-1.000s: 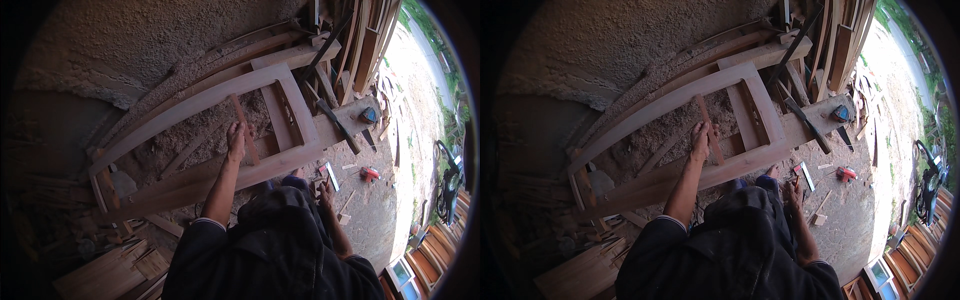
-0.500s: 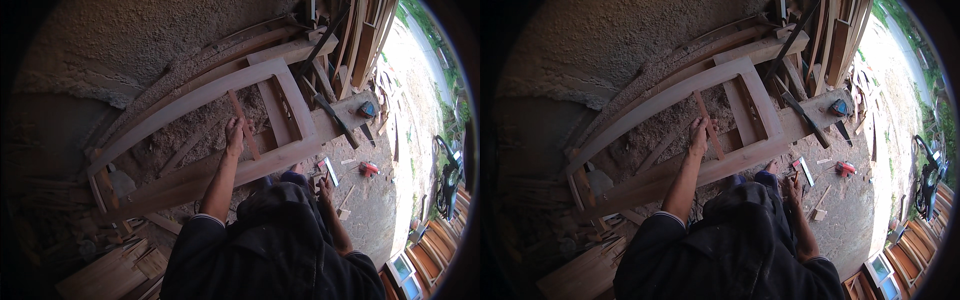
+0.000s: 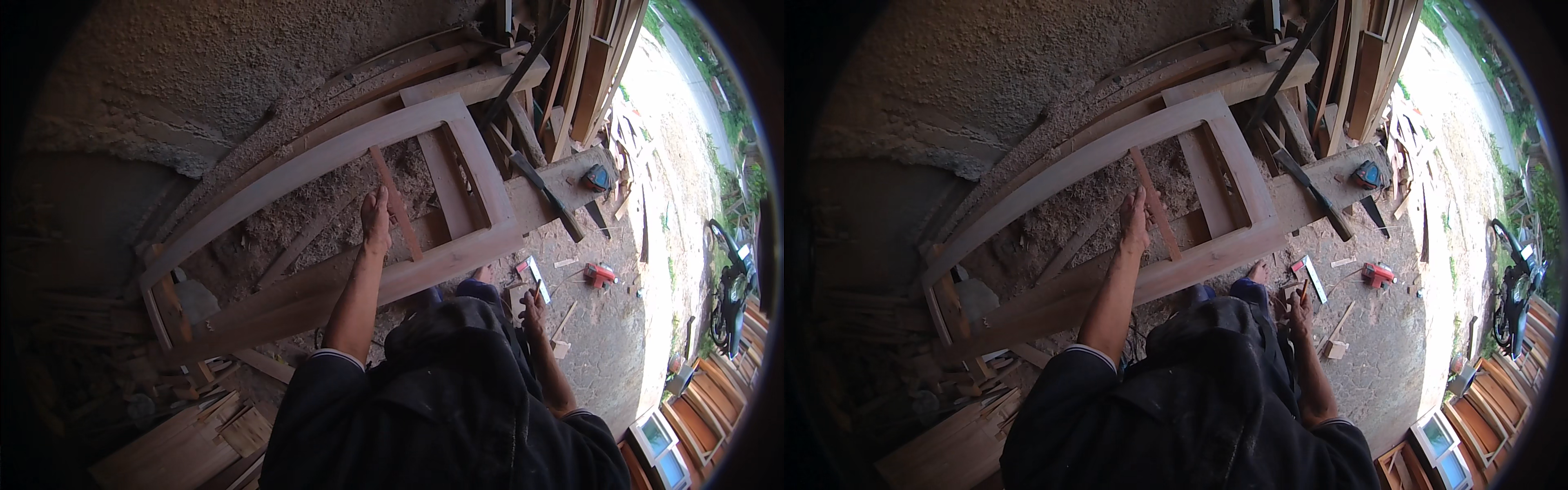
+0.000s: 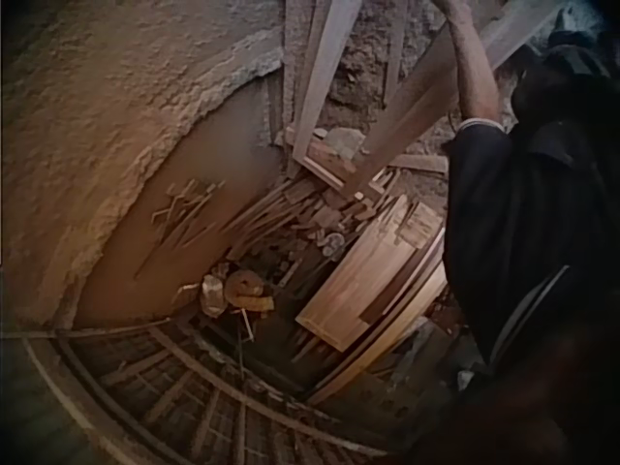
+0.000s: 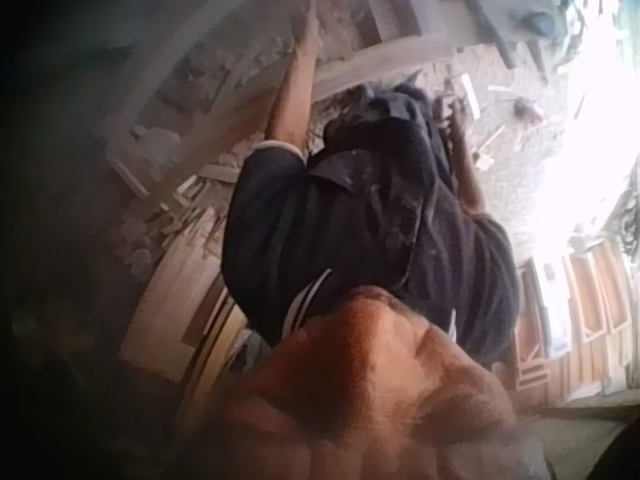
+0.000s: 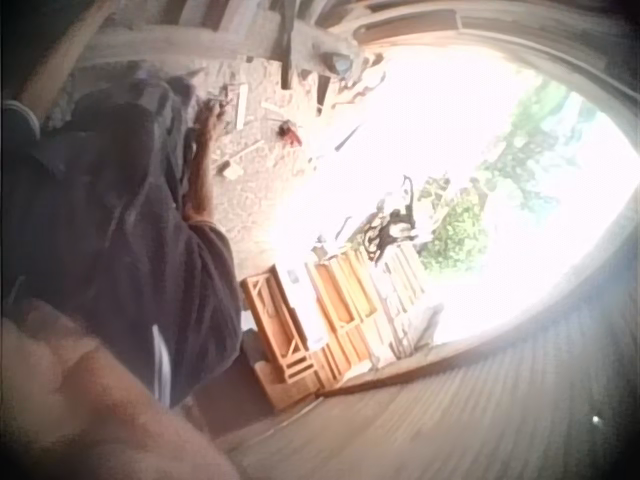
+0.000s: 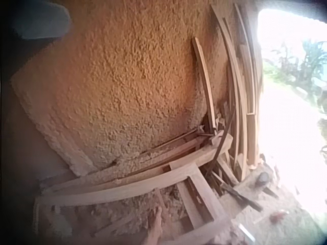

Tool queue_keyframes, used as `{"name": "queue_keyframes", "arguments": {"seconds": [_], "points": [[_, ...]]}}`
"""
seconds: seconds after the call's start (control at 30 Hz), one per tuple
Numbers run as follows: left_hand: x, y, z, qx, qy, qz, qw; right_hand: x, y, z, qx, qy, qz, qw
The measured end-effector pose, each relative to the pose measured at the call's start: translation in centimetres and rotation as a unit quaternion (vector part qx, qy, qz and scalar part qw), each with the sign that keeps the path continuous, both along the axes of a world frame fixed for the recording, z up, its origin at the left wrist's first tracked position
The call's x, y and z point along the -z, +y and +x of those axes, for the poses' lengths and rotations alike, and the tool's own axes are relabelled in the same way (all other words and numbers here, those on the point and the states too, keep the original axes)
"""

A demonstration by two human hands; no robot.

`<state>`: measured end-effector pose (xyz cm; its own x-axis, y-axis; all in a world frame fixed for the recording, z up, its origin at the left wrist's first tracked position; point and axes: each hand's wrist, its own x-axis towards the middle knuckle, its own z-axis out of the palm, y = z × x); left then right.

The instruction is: The person uses a handheld electric sander on a wooden frame, then measures and marks a wooden plank with a pencil and tape measure. They fit the plank into the frame and continue measuring and marking the frame.

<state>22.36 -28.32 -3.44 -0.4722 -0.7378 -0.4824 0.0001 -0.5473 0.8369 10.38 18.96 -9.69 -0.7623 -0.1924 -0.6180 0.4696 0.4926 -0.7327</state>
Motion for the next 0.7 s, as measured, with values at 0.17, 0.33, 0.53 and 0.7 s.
{"name": "queue_keyframes", "arguments": {"seconds": [0.17,0.33,0.53,0.7], "points": [[-0.8,0.2,1.6,-0.044,-0.035,0.035,0.998,-2.5,2.0,-3.3,0.127,0.074,-0.008,0.989],[-2.2,0.6,3.3,-0.077,-0.05,0.012,0.996,-6.7,2.7,-10.3,0.214,0.199,-0.025,0.956],[-4.2,1.8,4.7,-0.116,-0.088,-0.052,0.988,-11.2,-1.8,-23.5,-0.1,0.465,0.151,0.867],[-6.2,4.0,6.0,-0.171,-0.121,-0.102,0.972,-12.4,-6.6,-33.3,-0.3,0.45,0.211,0.815]]}}
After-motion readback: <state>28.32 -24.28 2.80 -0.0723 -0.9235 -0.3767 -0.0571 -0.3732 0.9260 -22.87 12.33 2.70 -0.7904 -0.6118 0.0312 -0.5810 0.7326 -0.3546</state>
